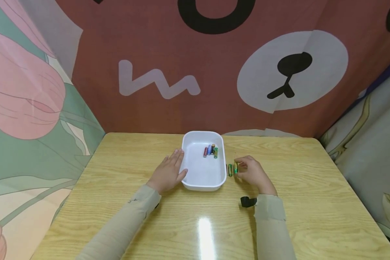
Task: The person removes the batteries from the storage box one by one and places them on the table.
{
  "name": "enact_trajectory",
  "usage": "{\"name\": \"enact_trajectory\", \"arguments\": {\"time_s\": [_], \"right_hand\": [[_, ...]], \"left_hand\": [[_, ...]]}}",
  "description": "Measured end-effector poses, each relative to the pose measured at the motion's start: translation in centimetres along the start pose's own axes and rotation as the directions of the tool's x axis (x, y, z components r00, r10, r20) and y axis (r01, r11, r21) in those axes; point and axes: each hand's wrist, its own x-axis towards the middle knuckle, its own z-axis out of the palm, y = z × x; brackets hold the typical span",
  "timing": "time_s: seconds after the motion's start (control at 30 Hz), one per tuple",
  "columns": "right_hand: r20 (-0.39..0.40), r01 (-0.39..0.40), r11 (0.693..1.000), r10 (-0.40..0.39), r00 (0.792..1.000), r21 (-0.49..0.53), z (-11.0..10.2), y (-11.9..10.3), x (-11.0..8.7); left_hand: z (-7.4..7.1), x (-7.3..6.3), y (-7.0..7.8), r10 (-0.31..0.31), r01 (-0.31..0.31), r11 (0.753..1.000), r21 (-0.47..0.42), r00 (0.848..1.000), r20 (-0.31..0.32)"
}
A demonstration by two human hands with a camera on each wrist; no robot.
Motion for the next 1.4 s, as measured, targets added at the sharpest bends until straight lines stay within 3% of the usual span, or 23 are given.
{"name": "enact_trajectory", "arguments": {"time_s": [0.33, 1.4], "right_hand": [[0.019, -0.008, 1.000, 0.009, 1.000, -0.015, 0.0, 0.2, 0.1], [0.055, -0.085, 0.996, 0.084, 0.995, 0.020, 0.8, 1.4, 0.4]], "left_hand": [[0.2, 0.4, -0.3, 0.011, -0.011, 1.000, 0.007, 1.000, -0.020], [-0.1, 0.1, -0.1, 0.004, -0.004, 1.000, -0.017, 1.000, 0.008]]}}
